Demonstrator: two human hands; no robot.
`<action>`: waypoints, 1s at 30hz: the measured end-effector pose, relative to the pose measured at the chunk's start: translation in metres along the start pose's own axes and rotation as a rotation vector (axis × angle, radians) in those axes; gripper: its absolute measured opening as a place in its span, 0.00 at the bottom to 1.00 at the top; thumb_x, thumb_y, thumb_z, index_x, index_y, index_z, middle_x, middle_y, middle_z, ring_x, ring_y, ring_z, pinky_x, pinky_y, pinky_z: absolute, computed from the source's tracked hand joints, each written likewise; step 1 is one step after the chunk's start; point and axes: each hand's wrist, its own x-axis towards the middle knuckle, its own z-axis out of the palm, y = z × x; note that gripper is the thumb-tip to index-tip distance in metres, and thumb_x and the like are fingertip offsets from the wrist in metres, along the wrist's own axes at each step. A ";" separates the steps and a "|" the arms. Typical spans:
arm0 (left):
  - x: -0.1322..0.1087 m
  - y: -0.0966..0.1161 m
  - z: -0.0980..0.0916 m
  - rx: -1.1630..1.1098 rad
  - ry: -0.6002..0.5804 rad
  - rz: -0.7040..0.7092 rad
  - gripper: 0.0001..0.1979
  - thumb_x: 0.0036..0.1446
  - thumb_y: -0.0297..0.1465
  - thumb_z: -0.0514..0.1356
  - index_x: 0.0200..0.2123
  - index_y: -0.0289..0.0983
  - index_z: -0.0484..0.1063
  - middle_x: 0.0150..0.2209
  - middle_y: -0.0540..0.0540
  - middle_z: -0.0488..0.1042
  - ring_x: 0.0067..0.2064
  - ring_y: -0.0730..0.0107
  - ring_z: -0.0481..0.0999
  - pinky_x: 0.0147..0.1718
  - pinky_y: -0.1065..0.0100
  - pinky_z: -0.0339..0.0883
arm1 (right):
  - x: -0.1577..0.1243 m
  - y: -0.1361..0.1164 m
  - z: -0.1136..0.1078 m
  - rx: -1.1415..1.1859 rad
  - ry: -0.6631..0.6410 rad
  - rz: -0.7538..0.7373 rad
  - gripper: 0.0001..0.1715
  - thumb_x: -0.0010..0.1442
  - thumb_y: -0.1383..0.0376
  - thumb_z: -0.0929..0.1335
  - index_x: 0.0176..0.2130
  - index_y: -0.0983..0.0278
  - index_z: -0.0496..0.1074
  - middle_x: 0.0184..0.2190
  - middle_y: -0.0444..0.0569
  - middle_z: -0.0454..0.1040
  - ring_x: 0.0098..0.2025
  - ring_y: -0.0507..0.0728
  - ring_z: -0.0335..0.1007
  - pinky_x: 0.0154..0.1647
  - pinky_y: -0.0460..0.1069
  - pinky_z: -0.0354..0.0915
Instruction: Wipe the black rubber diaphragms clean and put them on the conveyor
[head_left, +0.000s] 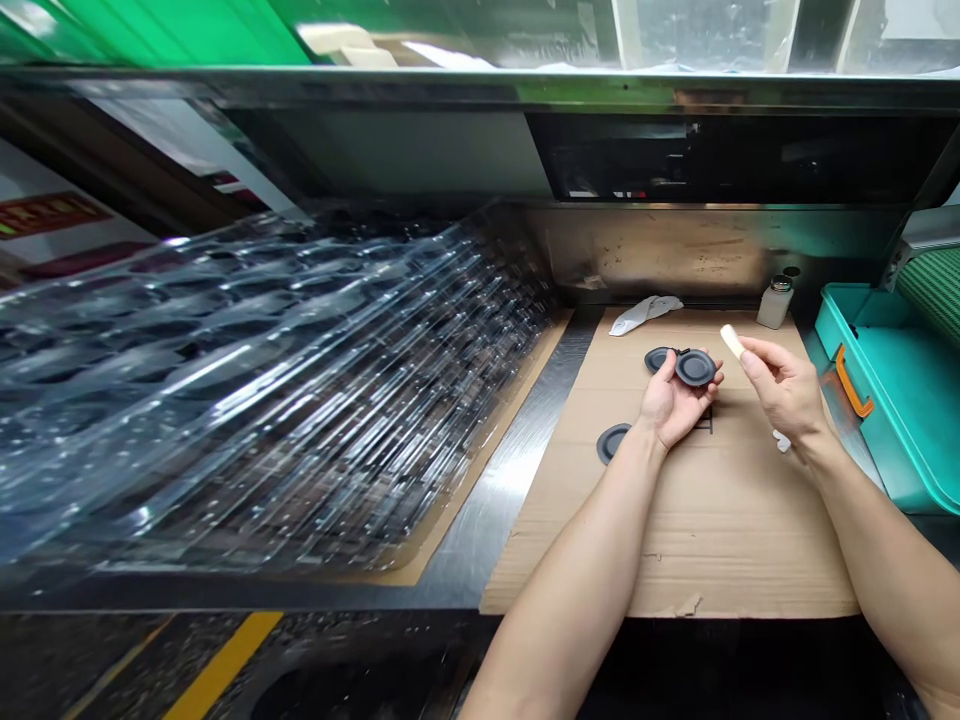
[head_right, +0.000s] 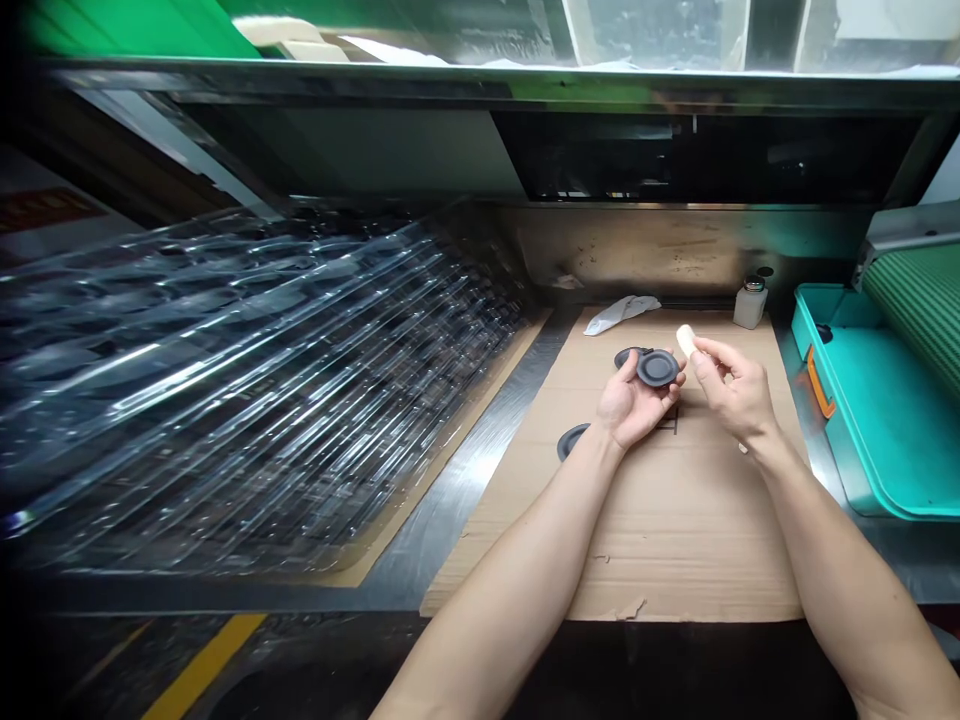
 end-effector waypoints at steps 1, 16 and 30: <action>0.000 -0.001 0.001 0.000 -0.004 -0.003 0.26 0.73 0.46 0.47 0.48 0.33 0.76 0.48 0.34 0.80 0.43 0.60 0.81 0.40 0.65 0.76 | -0.001 0.002 0.002 -0.083 -0.009 -0.044 0.23 0.70 0.52 0.65 0.55 0.62 0.78 0.47 0.53 0.80 0.45 0.59 0.75 0.50 0.55 0.71; -0.008 0.014 0.008 -0.150 0.089 0.030 0.24 0.74 0.43 0.46 0.52 0.32 0.73 0.47 0.32 0.78 0.45 0.59 0.82 0.39 0.64 0.80 | -0.005 0.023 0.014 -0.355 0.124 0.017 0.21 0.64 0.52 0.66 0.46 0.62 0.80 0.42 0.55 0.82 0.43 0.62 0.76 0.48 0.56 0.70; -0.019 0.017 0.021 -0.215 0.041 -0.022 0.34 0.73 0.50 0.46 0.58 0.26 0.73 0.50 0.30 0.78 0.36 0.69 0.81 0.34 0.75 0.77 | -0.013 0.048 0.024 -0.571 -0.163 -0.029 0.20 0.64 0.53 0.67 0.45 0.62 0.81 0.39 0.53 0.82 0.42 0.62 0.76 0.45 0.53 0.66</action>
